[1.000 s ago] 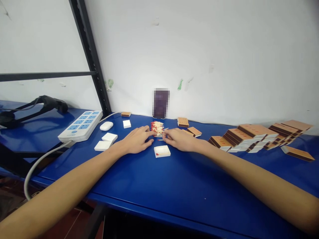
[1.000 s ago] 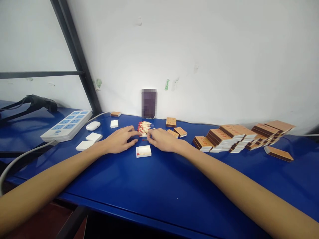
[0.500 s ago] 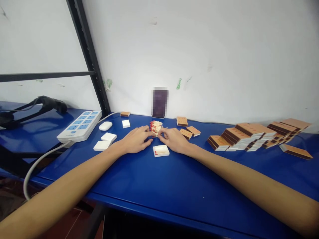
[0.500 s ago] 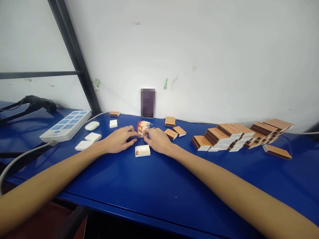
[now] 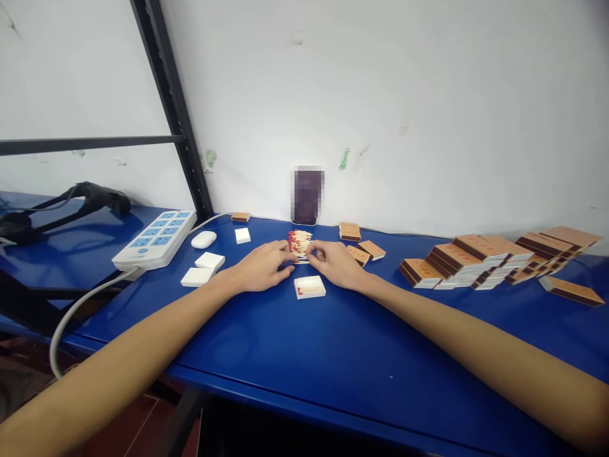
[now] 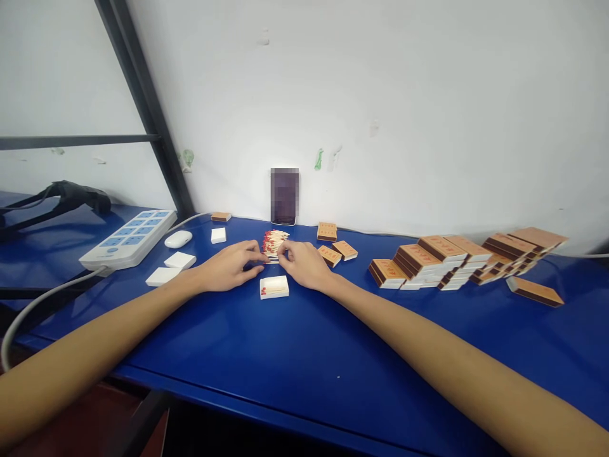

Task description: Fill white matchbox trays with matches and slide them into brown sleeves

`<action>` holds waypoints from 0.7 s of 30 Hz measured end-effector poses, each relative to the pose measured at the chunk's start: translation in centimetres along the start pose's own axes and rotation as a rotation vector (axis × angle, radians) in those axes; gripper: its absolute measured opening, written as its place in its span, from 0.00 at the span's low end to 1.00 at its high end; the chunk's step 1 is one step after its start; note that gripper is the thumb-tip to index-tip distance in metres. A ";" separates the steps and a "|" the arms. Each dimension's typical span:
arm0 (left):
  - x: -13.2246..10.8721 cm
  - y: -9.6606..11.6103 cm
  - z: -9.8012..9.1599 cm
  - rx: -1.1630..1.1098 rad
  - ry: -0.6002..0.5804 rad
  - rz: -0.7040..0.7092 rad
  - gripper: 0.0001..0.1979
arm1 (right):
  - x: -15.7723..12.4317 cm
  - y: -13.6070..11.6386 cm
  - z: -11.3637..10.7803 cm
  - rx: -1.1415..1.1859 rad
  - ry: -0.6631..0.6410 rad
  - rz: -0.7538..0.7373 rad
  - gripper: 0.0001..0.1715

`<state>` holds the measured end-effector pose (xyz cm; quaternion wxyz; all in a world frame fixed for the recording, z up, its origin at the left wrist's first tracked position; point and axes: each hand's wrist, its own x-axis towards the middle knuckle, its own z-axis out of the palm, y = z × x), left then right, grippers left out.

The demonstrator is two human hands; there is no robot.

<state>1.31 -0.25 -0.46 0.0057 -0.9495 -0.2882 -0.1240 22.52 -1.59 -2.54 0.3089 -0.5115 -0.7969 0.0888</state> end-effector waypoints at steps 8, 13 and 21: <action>0.0 -0.2 0.1 0.073 0.033 -0.078 0.19 | 0.1 0.2 0.1 0.000 -0.019 0.019 0.09; -0.1 -0.3 0.3 0.089 0.026 -0.092 0.19 | 0.3 0.1 0.1 0.006 -0.026 0.053 0.10; -0.1 -0.2 0.2 0.093 0.007 -0.085 0.19 | 0.3 0.2 0.0 0.013 -0.076 0.081 0.07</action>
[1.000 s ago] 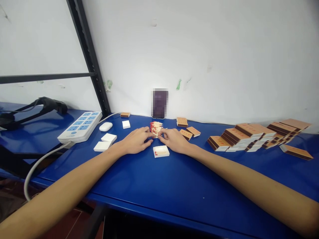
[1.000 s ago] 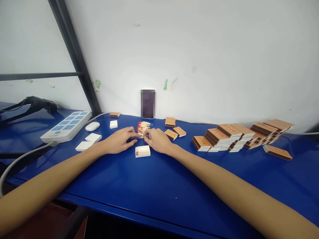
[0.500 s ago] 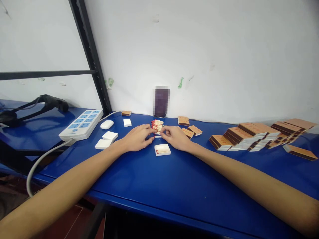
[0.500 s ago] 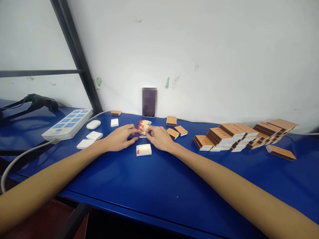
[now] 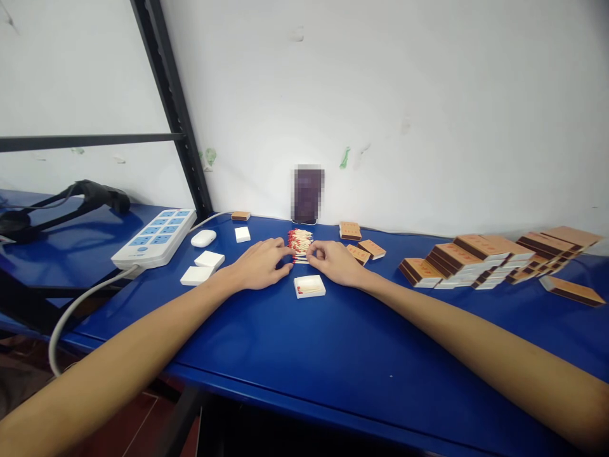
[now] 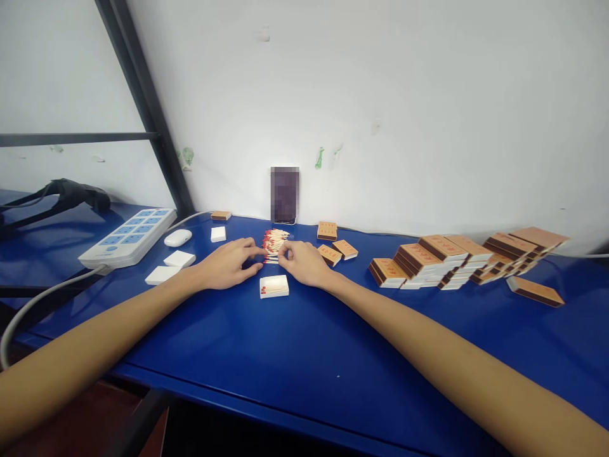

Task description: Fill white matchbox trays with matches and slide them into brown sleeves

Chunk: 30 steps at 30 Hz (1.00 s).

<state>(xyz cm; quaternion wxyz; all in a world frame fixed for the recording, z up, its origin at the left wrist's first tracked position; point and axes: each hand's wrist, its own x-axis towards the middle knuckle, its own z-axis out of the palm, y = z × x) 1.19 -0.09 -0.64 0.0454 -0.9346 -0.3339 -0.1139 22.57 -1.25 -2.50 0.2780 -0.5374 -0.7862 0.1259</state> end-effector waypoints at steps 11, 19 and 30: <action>0.0 0.0 0.1 0.009 -0.003 -0.001 0.20 | -0.4 -0.5 -0.3 0.013 -0.022 0.007 0.05; 0.0 -0.1 -0.1 -0.049 -0.004 0.037 0.19 | -0.1 0.1 -0.1 0.052 0.048 -0.059 0.10; 0.0 0.2 -0.3 -0.008 0.012 0.023 0.20 | -0.2 0.2 -0.1 0.006 0.064 -0.062 0.18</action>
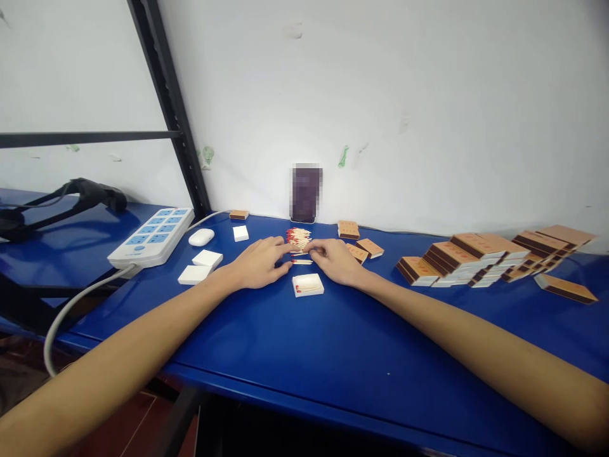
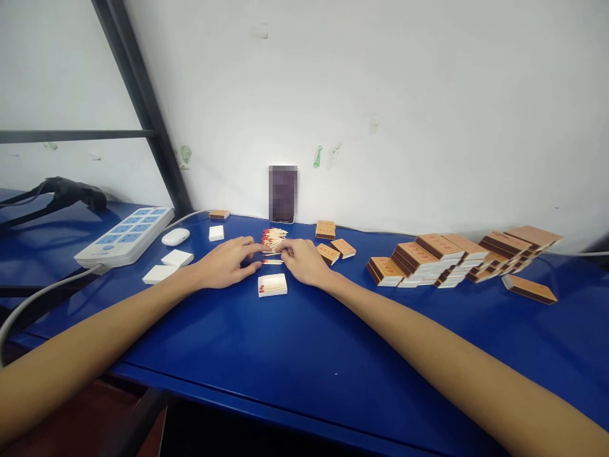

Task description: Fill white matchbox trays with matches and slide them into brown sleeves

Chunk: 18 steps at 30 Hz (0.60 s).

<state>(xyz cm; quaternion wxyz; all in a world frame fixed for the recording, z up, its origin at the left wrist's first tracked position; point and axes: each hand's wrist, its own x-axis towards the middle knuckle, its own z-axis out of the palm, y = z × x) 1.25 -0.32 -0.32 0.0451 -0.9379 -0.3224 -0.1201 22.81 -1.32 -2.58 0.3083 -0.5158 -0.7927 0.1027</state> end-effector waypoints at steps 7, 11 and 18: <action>0.0 -0.2 0.2 0.087 -0.023 -0.063 0.22 | -0.1 -0.2 -0.1 -0.037 -0.023 0.016 0.20; 0.0 -0.2 0.1 0.089 -0.034 -0.055 0.22 | -0.1 -0.2 -0.1 -0.050 -0.024 0.012 0.21; 0.0 -0.2 0.3 0.080 -0.051 -0.044 0.22 | -0.1 -0.4 -0.2 -0.062 -0.022 0.025 0.21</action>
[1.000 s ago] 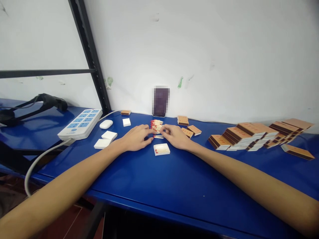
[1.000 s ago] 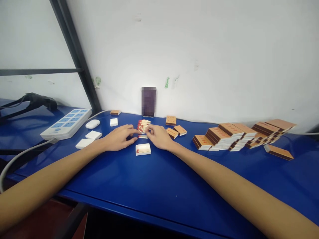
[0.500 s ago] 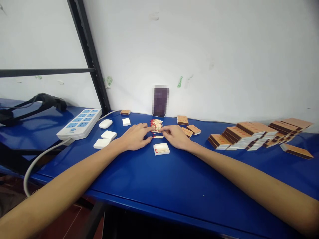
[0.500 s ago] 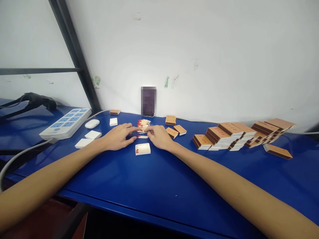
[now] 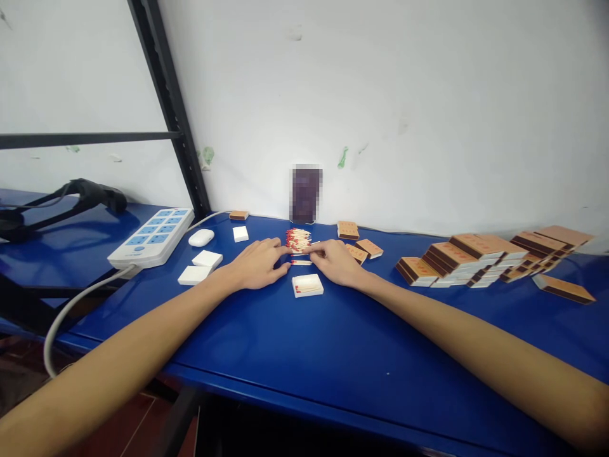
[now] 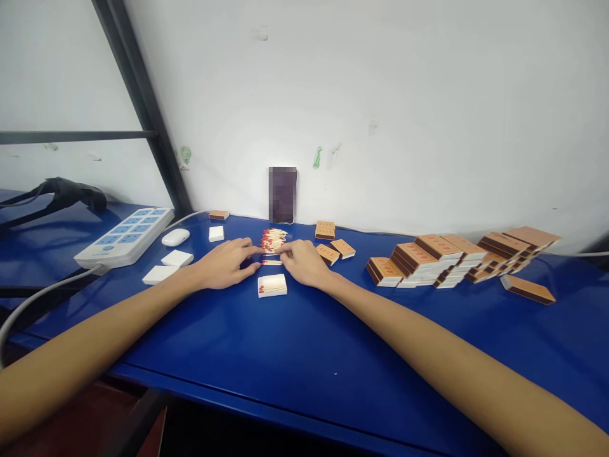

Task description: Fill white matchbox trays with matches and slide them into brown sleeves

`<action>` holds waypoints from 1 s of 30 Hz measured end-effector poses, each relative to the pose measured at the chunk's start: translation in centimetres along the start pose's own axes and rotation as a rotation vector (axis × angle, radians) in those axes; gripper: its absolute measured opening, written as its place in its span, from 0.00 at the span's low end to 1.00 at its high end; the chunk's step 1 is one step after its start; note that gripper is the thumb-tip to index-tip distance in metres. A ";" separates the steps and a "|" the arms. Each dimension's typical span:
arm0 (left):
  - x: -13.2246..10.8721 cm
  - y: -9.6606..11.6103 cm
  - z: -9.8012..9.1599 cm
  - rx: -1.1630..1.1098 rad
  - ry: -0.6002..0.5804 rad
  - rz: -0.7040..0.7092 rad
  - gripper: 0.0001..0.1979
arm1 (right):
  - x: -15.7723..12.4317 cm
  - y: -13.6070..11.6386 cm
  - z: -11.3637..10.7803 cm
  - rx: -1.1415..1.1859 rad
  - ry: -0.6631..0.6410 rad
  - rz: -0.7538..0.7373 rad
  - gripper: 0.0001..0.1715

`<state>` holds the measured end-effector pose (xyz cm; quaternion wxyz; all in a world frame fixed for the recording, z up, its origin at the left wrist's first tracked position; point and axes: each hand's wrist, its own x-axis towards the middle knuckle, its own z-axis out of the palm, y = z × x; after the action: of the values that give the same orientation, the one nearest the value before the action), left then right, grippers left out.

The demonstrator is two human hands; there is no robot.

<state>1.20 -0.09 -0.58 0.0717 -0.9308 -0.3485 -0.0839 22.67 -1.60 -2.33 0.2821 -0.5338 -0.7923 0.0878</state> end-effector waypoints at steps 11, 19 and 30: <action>0.1 -0.1 0.1 -0.091 0.010 0.015 0.18 | 0.0 0.0 0.2 0.068 0.035 -0.030 0.16; 0.0 -0.4 -0.1 0.062 0.027 -0.066 0.24 | 0.0 0.0 0.3 0.046 0.064 -0.016 0.19; 0.0 -0.4 -0.1 0.039 -0.005 -0.052 0.23 | -0.1 0.0 0.2 -0.012 0.001 -0.037 0.23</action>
<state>0.92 0.24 -0.42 0.0869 -0.9201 -0.3742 -0.0765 22.64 -1.67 -2.52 0.2808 -0.5209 -0.8024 0.0778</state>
